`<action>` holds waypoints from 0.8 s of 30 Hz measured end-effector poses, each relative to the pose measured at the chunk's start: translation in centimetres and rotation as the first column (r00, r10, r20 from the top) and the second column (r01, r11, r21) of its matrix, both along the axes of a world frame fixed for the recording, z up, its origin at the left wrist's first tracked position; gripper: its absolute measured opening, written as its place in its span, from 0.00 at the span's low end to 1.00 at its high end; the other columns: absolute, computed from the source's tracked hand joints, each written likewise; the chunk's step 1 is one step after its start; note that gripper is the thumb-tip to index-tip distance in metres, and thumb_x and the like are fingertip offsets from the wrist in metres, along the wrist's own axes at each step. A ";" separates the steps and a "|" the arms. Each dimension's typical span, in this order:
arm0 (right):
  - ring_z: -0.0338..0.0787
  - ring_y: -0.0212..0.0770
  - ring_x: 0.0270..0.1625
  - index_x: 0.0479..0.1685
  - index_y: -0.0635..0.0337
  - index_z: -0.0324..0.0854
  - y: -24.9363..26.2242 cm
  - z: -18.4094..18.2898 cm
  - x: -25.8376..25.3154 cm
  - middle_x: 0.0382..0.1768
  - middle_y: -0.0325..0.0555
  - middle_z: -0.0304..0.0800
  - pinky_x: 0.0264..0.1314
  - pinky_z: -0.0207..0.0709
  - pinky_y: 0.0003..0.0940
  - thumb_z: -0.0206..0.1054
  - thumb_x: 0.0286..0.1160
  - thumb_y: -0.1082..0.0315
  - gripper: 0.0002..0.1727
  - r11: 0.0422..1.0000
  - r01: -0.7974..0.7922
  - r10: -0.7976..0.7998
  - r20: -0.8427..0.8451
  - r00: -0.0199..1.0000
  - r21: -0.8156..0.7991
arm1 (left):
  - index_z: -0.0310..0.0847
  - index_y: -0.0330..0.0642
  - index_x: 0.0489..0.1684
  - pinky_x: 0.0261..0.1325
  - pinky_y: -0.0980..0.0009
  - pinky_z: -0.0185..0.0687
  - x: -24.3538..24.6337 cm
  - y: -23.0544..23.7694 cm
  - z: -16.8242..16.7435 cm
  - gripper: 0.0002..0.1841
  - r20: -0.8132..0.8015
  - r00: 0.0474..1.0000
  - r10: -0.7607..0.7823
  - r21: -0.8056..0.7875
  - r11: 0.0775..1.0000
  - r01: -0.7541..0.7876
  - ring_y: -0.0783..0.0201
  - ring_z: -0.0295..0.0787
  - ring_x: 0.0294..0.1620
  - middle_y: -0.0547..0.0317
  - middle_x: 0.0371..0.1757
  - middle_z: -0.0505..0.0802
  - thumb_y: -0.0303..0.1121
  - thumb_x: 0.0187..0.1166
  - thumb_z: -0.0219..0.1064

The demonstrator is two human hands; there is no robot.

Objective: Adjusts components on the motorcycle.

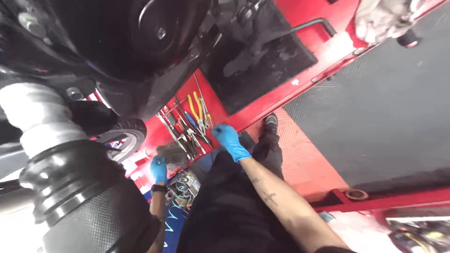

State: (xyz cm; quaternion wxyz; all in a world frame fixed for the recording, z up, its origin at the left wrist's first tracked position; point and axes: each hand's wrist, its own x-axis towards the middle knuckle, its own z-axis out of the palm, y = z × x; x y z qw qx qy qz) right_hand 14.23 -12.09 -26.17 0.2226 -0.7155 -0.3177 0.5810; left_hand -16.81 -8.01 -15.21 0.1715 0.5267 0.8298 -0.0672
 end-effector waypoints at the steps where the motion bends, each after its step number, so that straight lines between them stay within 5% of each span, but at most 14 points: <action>1: 0.91 0.55 0.59 0.51 0.54 0.91 0.1 0.5 -1.1 0.52 0.52 0.94 0.62 0.79 0.63 0.66 0.78 0.50 0.19 0.997 -0.078 0.079 0.051 0.996 -0.018 | 0.82 0.34 0.68 0.76 0.43 0.75 -0.7 0.1 0.0 0.22 0.029 0.999 0.012 0.022 1.000 -0.013 0.44 0.86 0.68 0.38 0.63 0.91 0.41 0.84 0.68; 4: 0.90 0.65 0.58 0.49 0.63 0.87 0.3 1.6 -4.6 0.51 0.62 0.92 0.55 0.80 0.68 0.66 0.78 0.48 0.23 0.957 -0.280 0.289 0.196 0.937 -0.071 | 0.81 0.38 0.73 0.79 0.46 0.75 -0.8 0.3 0.2 0.24 0.089 0.995 -0.048 0.093 0.995 0.040 0.49 0.85 0.72 0.44 0.67 0.90 0.43 0.84 0.67; 8: 0.91 0.67 0.53 0.50 0.67 0.86 -0.2 3.4 -6.2 0.49 0.64 0.92 0.48 0.81 0.66 0.58 0.81 0.69 0.13 0.945 -0.327 0.314 0.318 0.895 -0.013 | 0.80 0.35 0.73 0.84 0.53 0.70 3.1 -0.4 0.9 0.22 0.155 0.944 -0.291 0.190 0.947 0.260 0.51 0.81 0.77 0.44 0.72 0.88 0.37 0.85 0.64; 11: 0.93 0.65 0.45 0.41 0.67 0.87 -0.6 6.5 -4.7 0.41 0.62 0.92 0.40 0.83 0.62 0.58 0.79 0.73 0.11 0.945 -0.272 0.184 0.391 0.902 0.184 | 0.80 0.34 0.75 0.85 0.50 0.68 7.4 -0.8 -0.3 0.23 0.209 0.741 -0.638 0.281 0.765 0.580 0.44 0.79 0.79 0.41 0.75 0.86 0.31 0.82 0.66; 14: 0.93 0.62 0.44 0.38 0.65 0.88 -1.3 11.1 -0.5 0.38 0.59 0.92 0.43 0.82 0.61 0.59 0.80 0.67 0.13 0.909 -0.267 0.159 0.326 0.932 0.321 | 0.81 0.42 0.76 0.87 0.49 0.67 12.1 -0.1 -0.8 0.23 0.183 0.460 -0.869 0.345 0.495 0.798 0.47 0.76 0.83 0.51 0.77 0.86 0.32 0.80 0.67; 16: 0.93 0.58 0.40 0.34 0.62 0.88 -2.5 13.0 2.8 0.32 0.55 0.91 0.41 0.82 0.59 0.61 0.81 0.62 0.15 0.870 -0.216 0.113 0.248 0.962 0.442 | 0.89 0.42 0.65 0.78 0.48 0.76 15.0 -0.2 0.1 0.17 0.245 0.378 -0.893 0.351 0.445 0.824 0.47 0.86 0.72 0.49 0.65 0.93 0.30 0.80 0.67; 19: 0.93 0.44 0.36 0.41 0.57 0.91 -4.9 13.7 6.4 0.32 0.45 0.93 0.42 0.85 0.49 0.64 0.82 0.55 0.16 0.857 0.006 -0.043 0.059 0.997 0.515 | 0.93 0.33 0.51 0.65 0.54 0.88 18.8 -1.5 2.3 0.13 0.478 0.422 -0.770 0.275 0.588 0.760 0.54 0.96 0.54 0.46 0.50 0.97 0.24 0.80 0.62; 21: 0.95 0.33 0.46 0.62 0.53 0.88 -6.7 13.0 8.3 0.46 0.39 0.96 0.54 0.89 0.39 0.71 0.78 0.50 0.21 0.859 0.167 -0.115 -0.135 0.984 0.485 | 0.89 0.30 0.52 0.55 0.69 0.90 22.3 -2.3 4.4 0.12 0.740 0.433 -0.514 0.214 0.791 0.573 0.68 0.94 0.45 0.53 0.46 0.97 0.23 0.84 0.59; 24: 0.90 0.34 0.64 0.80 0.49 0.75 -10.5 11.8 11.2 0.64 0.39 0.91 0.72 0.83 0.42 0.80 0.66 0.47 0.40 0.920 0.169 -0.045 -0.334 0.941 0.353 | 0.85 0.23 0.58 0.61 0.62 0.92 28.2 -3.8 7.3 0.15 0.971 0.206 -0.119 0.039 0.933 0.357 0.58 0.96 0.50 0.45 0.49 0.97 0.21 0.89 0.52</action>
